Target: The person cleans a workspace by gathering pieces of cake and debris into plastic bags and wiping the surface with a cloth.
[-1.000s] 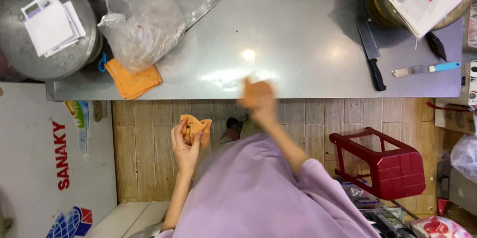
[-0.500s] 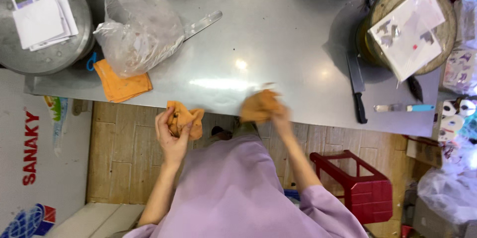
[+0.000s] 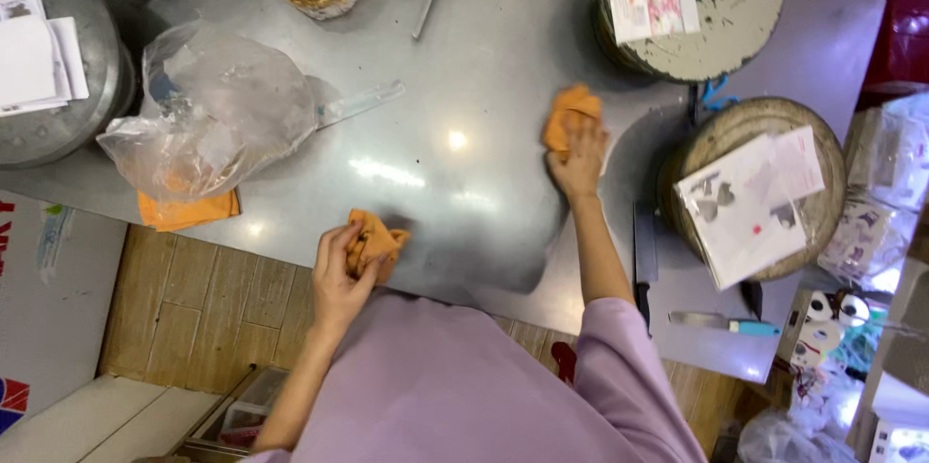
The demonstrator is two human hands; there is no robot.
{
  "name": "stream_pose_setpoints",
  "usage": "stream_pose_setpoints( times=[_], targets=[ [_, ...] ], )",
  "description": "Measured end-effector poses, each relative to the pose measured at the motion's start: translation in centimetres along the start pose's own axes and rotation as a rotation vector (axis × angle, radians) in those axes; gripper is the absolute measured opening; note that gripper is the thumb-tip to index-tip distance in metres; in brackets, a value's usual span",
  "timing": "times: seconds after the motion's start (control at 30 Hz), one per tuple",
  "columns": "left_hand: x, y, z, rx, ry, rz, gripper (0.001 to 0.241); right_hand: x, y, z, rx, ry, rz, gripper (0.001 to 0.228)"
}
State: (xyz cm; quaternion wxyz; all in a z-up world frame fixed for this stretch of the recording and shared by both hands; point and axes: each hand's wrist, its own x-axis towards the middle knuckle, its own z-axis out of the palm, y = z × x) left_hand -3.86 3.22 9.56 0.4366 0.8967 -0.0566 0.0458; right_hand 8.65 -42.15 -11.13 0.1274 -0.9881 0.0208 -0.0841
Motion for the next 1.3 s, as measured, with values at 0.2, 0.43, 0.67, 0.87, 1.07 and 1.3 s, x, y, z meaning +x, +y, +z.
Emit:
stream_pose_setpoints(
  times=[0.2, 0.43, 0.67, 0.87, 1.07, 1.3],
  targets=[
    [-0.3, 0.4, 0.8, -0.018, 0.214, -0.151, 0.056, 5.1, -17.0, 1.7, 0.909, 0.013, -0.616, 0.045],
    [5.1, -1.6, 1.1, 0.067, 0.124, -0.022, 0.054, -12.0, -38.6, 3.0, 0.976, -0.956, -0.897, 0.055],
    [12.2, -0.5, 10.9, -0.956, -0.313, -0.237, 0.09, -15.5, -36.9, 5.9, 0.98, -1.13, -0.797, 0.049],
    [11.7, 5.0, 10.3, -0.428, -0.492, 0.091, 0.075, -9.9, -23.8, 5.1, 1.412, -0.846, -0.021, 0.046],
    [10.8, 0.8, -5.1, 0.3, 0.246, 0.107, 0.076, -8.5, -14.2, -6.6, 0.752, -0.196, 0.329, 0.065],
    [11.3, -6.4, -17.4, 0.375, 0.378, -0.03, 0.097, -3.0, -29.7, -11.0, 0.648, -0.065, -0.095, 0.064]
  ],
)
